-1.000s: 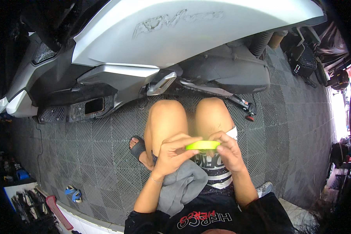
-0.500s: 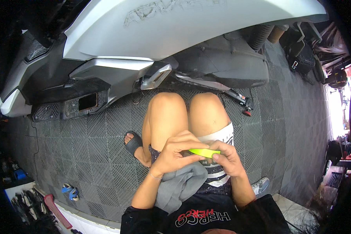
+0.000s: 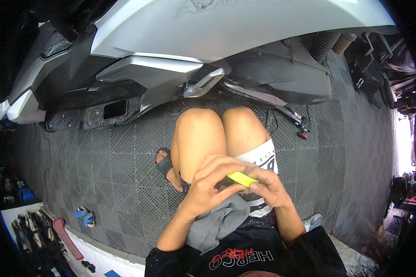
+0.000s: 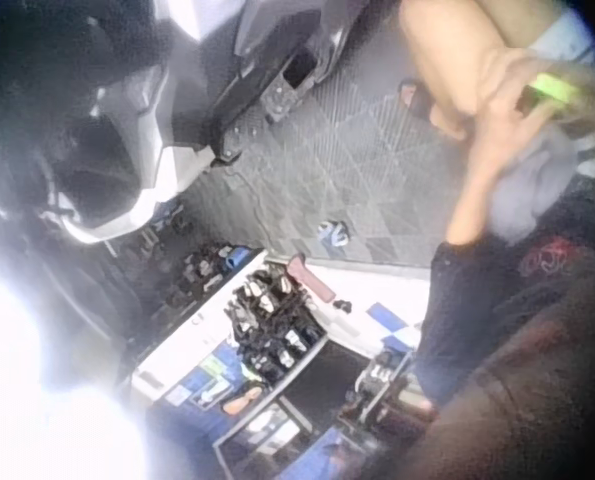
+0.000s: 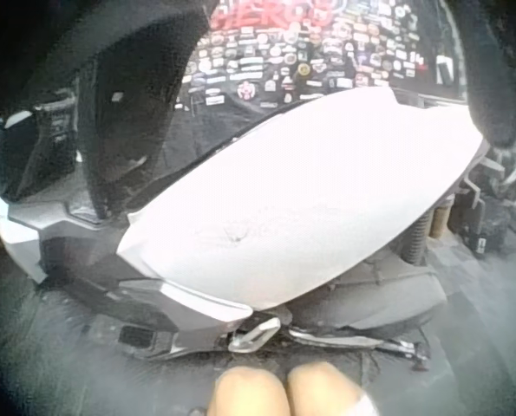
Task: The person sits on the floor and applies masking tape to the scooter's side panel, then uses a rotary polisher with compound to buff the surface. They wipe the panel with a cloth and inspect the finish.
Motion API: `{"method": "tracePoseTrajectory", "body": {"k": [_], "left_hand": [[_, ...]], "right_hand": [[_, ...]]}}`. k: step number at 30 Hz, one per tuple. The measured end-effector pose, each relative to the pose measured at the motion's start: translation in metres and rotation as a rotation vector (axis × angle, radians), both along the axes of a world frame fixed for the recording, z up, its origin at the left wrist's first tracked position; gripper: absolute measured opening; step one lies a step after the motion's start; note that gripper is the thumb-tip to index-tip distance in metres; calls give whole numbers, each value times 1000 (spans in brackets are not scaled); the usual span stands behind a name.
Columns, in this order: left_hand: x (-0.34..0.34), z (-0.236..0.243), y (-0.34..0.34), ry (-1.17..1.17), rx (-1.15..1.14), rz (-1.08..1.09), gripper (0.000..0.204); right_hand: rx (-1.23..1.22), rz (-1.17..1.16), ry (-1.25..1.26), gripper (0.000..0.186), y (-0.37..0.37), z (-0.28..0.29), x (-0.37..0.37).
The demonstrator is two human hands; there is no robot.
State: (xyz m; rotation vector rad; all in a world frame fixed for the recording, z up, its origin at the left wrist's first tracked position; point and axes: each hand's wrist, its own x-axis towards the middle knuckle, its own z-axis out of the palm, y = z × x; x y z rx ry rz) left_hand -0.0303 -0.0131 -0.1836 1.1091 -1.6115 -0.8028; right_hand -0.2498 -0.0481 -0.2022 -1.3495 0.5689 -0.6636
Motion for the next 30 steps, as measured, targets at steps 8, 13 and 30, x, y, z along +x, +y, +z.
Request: {"method": "tracePoseTrajectory", "body": {"k": [8,13,30], "left_hand": [[1,7,20,-88,-119,273,44],[-4,7,27,-147,-157,354,39],[-5,19,11,-100,-68,-108,36]], "right_hand": [[-223,-51,55,16,5,0,15],[-543,-111,158,22,4,3,23],[-264,-149,130,35,-21,14,-1]]}}
